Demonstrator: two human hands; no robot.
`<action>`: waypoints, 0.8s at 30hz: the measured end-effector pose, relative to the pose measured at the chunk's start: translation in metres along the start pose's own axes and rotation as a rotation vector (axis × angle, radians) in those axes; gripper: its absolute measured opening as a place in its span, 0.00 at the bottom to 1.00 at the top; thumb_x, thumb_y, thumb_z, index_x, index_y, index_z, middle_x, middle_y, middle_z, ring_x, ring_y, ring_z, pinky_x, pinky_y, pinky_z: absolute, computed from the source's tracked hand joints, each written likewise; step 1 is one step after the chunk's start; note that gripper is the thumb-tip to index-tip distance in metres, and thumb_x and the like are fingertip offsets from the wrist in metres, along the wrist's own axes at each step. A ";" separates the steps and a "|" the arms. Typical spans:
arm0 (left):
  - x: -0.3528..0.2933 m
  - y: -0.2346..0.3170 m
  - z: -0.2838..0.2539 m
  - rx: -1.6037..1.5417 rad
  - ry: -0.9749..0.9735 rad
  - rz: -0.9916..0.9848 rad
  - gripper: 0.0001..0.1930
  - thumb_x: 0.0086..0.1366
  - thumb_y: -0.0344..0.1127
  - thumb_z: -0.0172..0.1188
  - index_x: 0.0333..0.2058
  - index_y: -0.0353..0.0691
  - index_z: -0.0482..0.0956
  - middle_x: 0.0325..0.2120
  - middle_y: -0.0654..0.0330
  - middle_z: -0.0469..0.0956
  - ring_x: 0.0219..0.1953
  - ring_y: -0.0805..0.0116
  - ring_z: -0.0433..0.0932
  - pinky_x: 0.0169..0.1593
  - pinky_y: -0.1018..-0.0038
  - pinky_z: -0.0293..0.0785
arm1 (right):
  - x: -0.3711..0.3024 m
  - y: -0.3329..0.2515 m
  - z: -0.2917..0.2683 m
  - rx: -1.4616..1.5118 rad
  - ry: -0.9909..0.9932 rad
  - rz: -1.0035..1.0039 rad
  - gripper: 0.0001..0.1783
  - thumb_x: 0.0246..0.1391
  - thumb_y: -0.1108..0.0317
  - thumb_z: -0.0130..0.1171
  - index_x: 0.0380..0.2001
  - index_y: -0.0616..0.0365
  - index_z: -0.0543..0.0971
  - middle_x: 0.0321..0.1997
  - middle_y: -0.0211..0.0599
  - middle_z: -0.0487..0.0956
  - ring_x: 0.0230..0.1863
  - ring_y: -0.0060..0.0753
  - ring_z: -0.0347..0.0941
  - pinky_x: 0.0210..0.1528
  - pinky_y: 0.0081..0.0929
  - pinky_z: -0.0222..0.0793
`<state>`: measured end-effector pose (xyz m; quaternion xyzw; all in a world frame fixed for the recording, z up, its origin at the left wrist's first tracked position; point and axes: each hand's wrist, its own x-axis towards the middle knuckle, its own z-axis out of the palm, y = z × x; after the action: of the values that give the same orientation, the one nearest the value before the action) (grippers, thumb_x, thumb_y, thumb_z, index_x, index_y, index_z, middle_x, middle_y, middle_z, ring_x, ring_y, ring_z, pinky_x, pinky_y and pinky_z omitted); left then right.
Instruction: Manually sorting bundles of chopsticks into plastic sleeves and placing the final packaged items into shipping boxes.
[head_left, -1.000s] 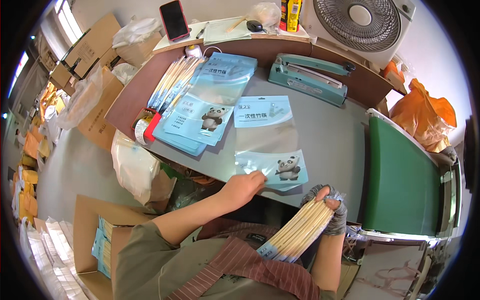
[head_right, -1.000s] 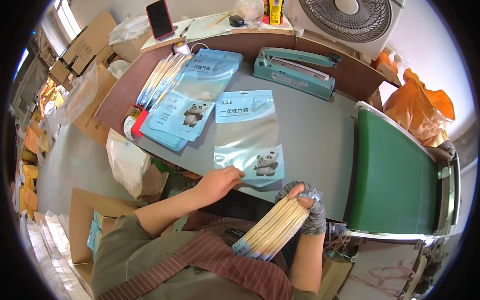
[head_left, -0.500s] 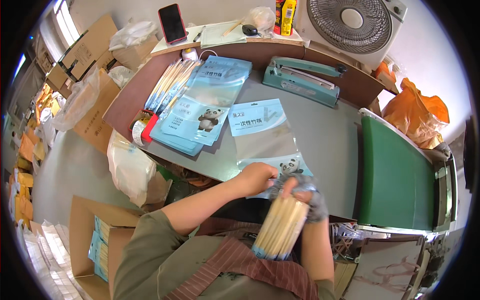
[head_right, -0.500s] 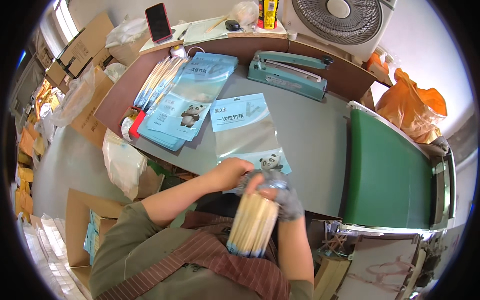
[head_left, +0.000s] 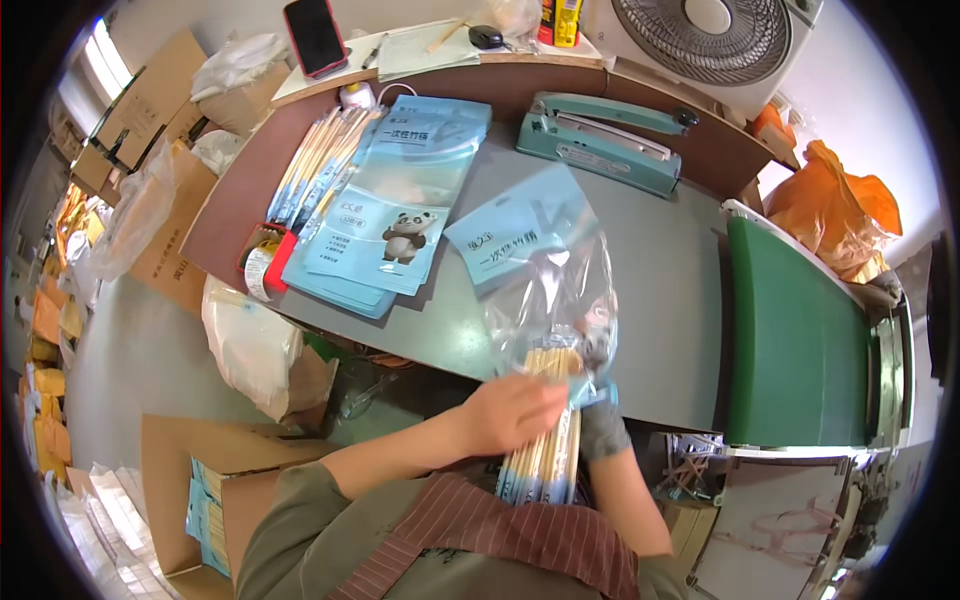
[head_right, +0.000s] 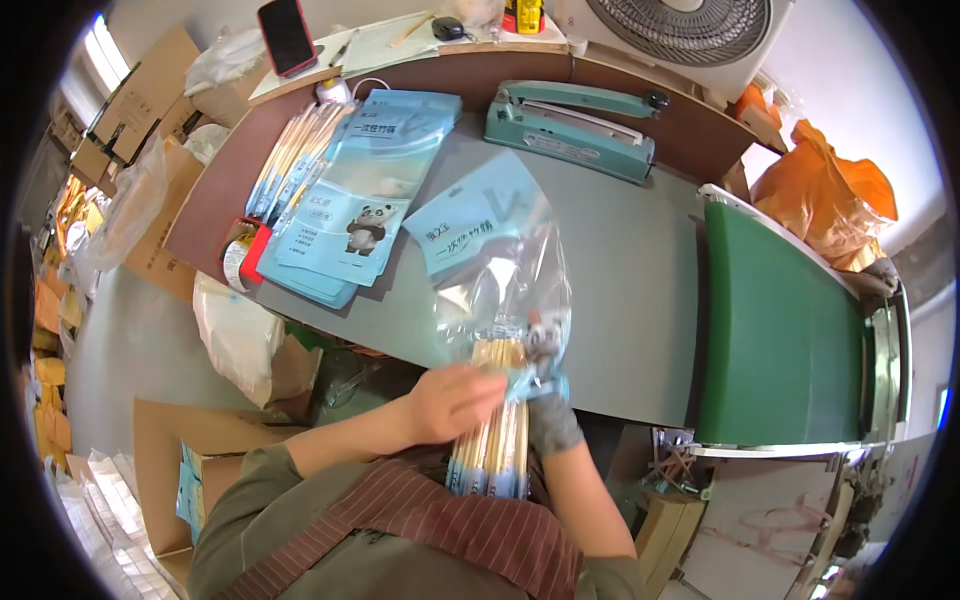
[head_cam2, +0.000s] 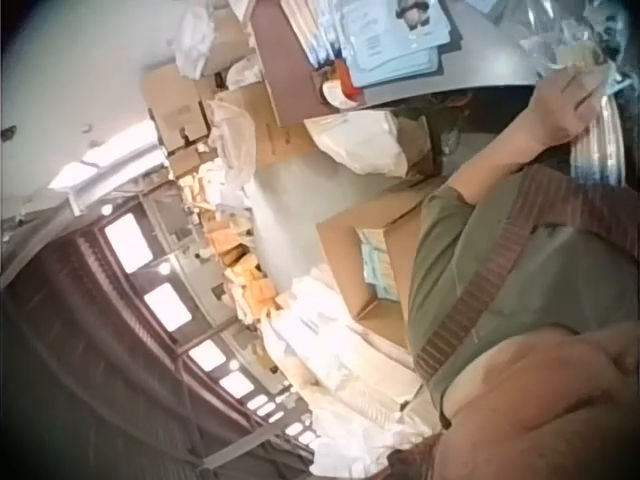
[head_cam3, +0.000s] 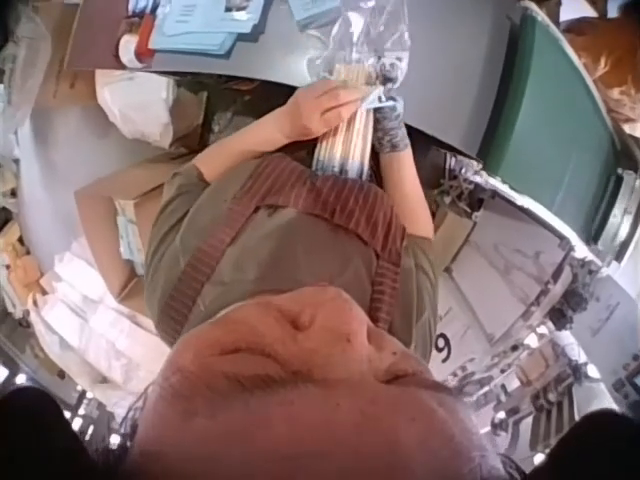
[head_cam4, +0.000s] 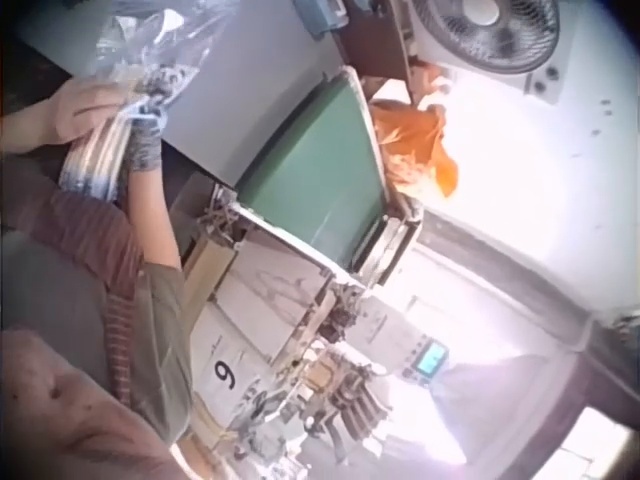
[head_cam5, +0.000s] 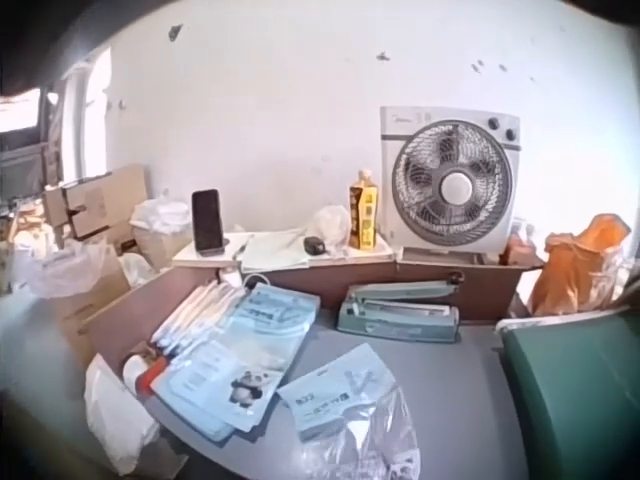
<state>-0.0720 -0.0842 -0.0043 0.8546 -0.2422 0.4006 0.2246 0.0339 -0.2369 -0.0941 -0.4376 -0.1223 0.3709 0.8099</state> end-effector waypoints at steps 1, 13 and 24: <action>-0.015 0.003 -0.008 -0.009 -0.054 0.050 0.11 0.47 0.28 0.59 0.32 0.37 0.73 0.36 0.56 0.72 0.32 0.61 0.74 0.33 0.70 0.72 | -0.029 0.000 0.027 -0.083 0.112 0.209 0.31 0.51 0.40 0.49 0.47 0.55 0.67 0.39 0.28 0.71 0.39 0.22 0.69 0.37 0.18 0.69; -0.029 -0.001 0.009 -0.166 -0.094 -0.648 0.25 0.45 0.22 0.54 0.46 0.39 0.67 0.43 0.49 0.64 0.44 0.50 0.67 0.46 0.67 0.67 | -0.071 -0.056 0.044 -1.536 0.604 -0.185 0.30 0.36 0.55 0.68 0.36 0.57 0.62 0.28 0.43 0.74 0.27 0.46 0.74 0.30 0.38 0.69; -0.092 0.048 -0.037 -0.144 -0.534 -0.600 0.21 0.46 0.32 0.58 0.43 0.42 0.69 0.37 0.54 0.70 0.37 0.52 0.71 0.36 0.65 0.71 | -0.132 -0.023 -0.002 -1.431 0.159 -0.124 0.24 0.50 0.65 0.54 0.52 0.53 0.67 0.40 0.37 0.77 0.31 0.31 0.74 0.36 0.25 0.71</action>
<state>-0.1733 -0.0793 -0.0467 0.9435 -0.0592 0.0632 0.3198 -0.0454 -0.3393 -0.0596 -0.8786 -0.3004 0.1204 0.3511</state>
